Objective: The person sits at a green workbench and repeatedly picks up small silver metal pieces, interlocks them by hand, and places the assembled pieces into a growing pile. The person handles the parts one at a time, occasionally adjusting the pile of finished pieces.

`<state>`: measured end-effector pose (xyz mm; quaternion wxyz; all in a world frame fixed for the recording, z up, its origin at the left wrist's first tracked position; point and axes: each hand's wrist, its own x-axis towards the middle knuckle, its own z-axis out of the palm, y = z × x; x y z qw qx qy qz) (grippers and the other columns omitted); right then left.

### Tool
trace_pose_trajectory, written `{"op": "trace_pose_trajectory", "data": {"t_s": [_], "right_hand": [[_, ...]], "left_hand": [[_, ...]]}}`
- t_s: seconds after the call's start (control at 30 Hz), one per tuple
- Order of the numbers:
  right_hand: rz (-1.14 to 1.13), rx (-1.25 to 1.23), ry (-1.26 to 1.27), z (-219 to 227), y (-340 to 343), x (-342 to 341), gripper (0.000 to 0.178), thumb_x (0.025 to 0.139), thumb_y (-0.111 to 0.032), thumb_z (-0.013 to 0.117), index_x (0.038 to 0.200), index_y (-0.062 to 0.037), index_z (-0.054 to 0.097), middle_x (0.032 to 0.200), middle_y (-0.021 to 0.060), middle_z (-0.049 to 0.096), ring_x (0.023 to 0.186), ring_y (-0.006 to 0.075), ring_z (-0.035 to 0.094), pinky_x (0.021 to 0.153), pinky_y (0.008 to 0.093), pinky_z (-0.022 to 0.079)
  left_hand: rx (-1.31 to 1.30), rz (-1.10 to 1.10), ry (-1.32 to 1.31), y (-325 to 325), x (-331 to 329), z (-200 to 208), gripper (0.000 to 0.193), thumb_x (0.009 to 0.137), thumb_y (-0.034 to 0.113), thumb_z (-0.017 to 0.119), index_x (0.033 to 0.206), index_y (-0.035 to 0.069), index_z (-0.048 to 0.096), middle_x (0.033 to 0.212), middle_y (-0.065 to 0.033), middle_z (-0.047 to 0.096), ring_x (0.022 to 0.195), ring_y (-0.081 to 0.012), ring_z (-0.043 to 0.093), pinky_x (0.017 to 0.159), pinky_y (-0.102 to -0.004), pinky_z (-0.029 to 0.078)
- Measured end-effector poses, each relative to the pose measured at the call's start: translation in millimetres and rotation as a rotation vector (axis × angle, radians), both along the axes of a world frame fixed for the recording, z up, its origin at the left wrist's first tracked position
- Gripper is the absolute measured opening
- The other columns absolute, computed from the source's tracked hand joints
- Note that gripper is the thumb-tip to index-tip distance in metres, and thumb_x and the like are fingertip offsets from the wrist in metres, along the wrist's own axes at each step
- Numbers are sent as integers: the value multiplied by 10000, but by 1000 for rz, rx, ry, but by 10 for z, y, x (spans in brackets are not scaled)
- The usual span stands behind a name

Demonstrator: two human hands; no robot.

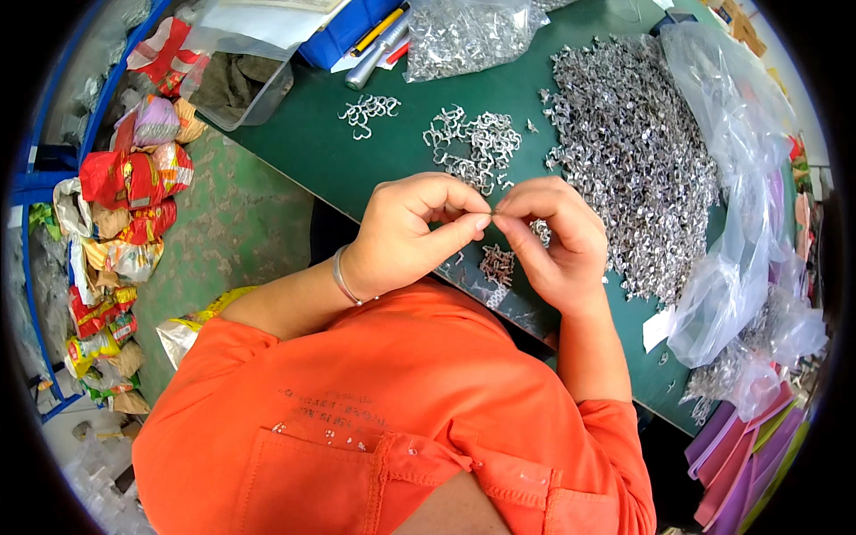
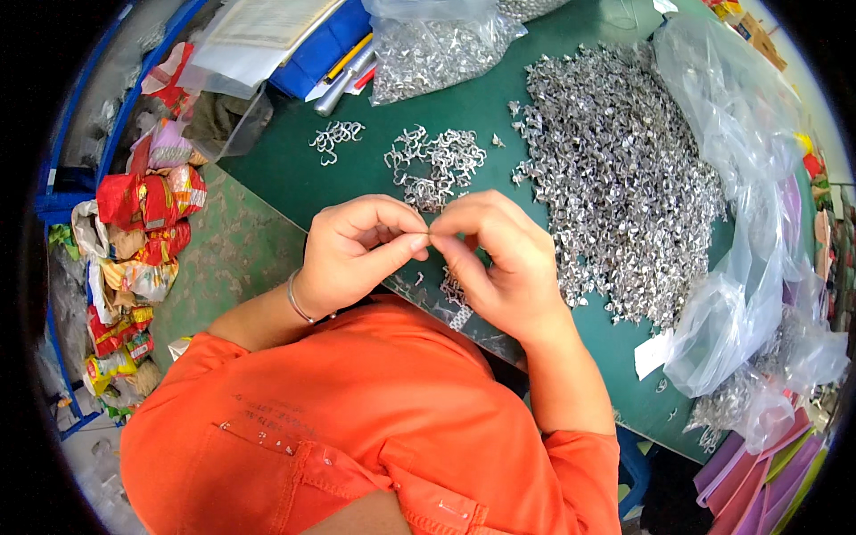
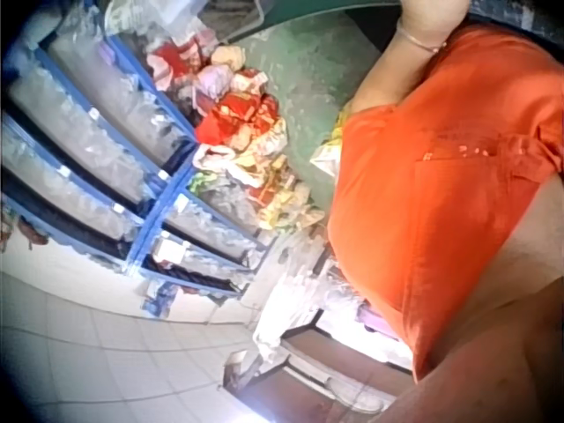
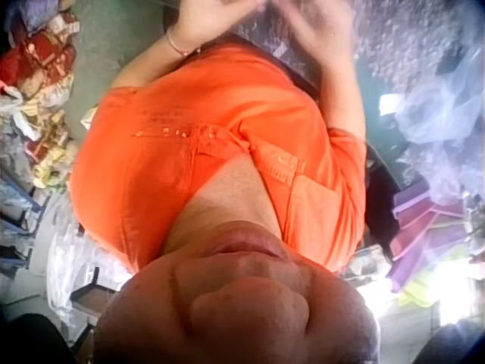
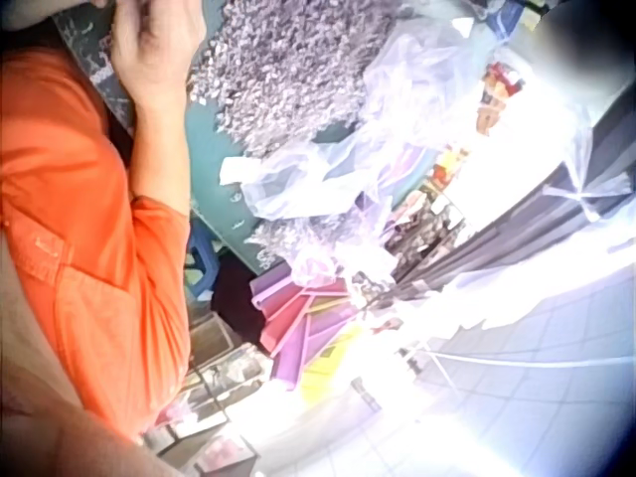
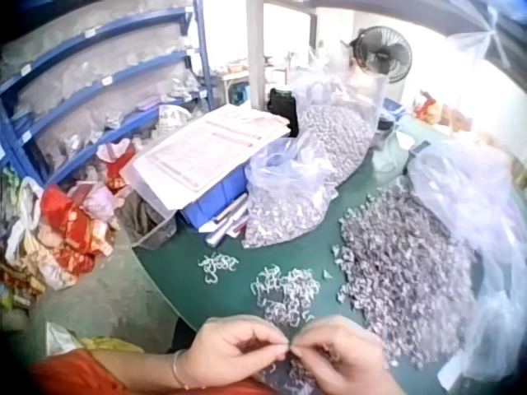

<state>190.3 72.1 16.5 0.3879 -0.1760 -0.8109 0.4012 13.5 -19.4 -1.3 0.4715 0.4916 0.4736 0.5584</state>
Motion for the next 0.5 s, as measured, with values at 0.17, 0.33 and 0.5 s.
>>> {"op": "trace_pose_trajectory", "data": {"t_s": [0.17,0.33,0.5], "right_hand": [[-251,-166,-235,215,251,384,166,744,98,695,862,-18,684,844,64,686,759,167,653,639,281,505],[-206,-234,-468,143,273,481,146,741,71,707,867,0,685,801,112,674,737,225,665,659,311,510],[-186,-90,-543,118,254,405,107,758,56,688,851,4,677,832,127,635,753,302,645,662,363,508]], "left_hand": [[144,144,332,10,-91,10,94,875,-75,665,955,-29,685,963,-95,673,834,-128,655,718,-245,527],[172,180,570,87,-195,-21,190,821,-35,719,1005,4,693,977,-71,643,782,-122,593,695,-241,486],[262,186,847,169,-133,-171,278,774,29,770,1034,31,671,1047,-104,591,893,-229,608,744,-314,503]]}}
